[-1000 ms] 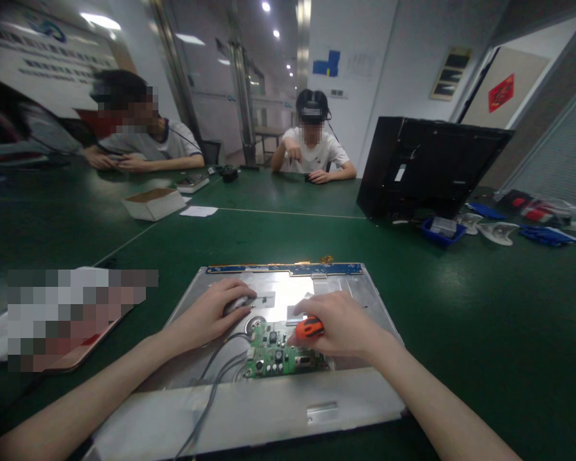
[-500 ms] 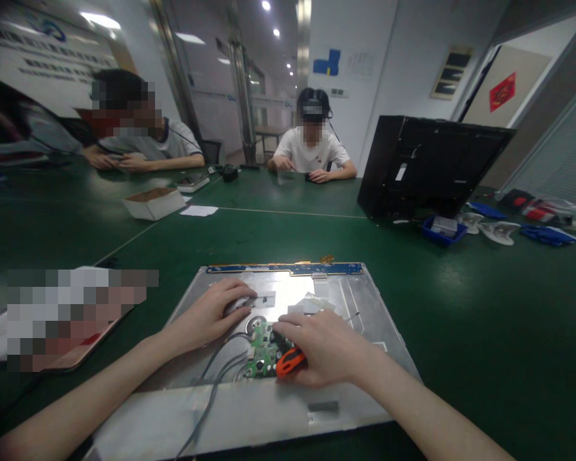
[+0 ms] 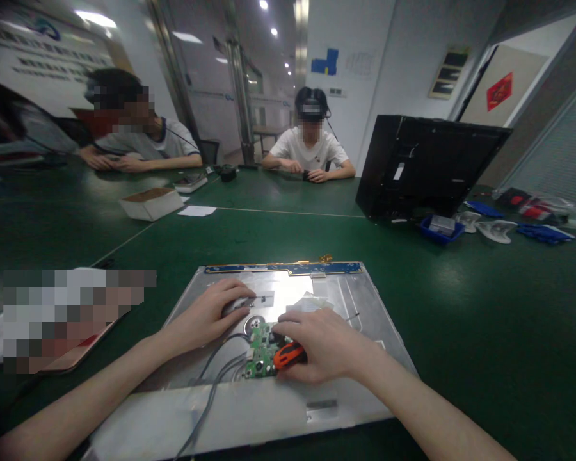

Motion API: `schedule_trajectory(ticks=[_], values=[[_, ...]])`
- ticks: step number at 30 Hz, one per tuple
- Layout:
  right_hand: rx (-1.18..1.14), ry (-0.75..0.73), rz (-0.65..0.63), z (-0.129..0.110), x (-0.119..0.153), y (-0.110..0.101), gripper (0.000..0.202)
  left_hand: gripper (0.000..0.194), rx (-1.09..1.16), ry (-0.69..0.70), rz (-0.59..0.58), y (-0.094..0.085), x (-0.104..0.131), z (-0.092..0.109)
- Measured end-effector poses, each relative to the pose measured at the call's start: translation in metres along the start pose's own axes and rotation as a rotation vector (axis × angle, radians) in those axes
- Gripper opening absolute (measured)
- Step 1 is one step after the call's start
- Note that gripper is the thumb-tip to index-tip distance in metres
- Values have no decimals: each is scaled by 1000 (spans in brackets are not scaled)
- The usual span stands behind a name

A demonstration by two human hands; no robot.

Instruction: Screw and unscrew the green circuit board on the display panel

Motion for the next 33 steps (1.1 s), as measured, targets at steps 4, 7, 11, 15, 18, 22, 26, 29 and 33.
schedule_trajectory(ticks=[4,7,11,15,18,22,26,29,33], values=[[-100,22,76,7,6,-13,65,21,3,0,-2,0,0,1],[-245,76,293,21,14,-28,51,20,1,2,-5,-2,0,2],[-745,231,778,50,26,-42,19,21,11,-6,-8,-2,0,4],[-1133,298,960,67,25,-38,31,21,0,-18,6,0,1,5],[-1245,331,852,72,16,-26,47,23,-14,-4,11,2,1,7],[-1356,364,723,79,7,-6,62,24,-27,16,-4,3,0,8],[-1398,352,705,83,6,6,60,23,2,32,-12,6,-1,6],[-1403,338,721,82,8,11,59,23,32,43,4,9,0,3],[-1405,322,726,80,9,15,59,22,41,57,27,11,3,3]])
Point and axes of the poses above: each hand's wrist, its own x-axis away from the middle knuckle, its own y-axis out of the palm, z = x × y, the point moved 4 cm from there along -x, towards the middle knuckle, and after that the axes turned 1 degree about -y, right-handed, at the moved point
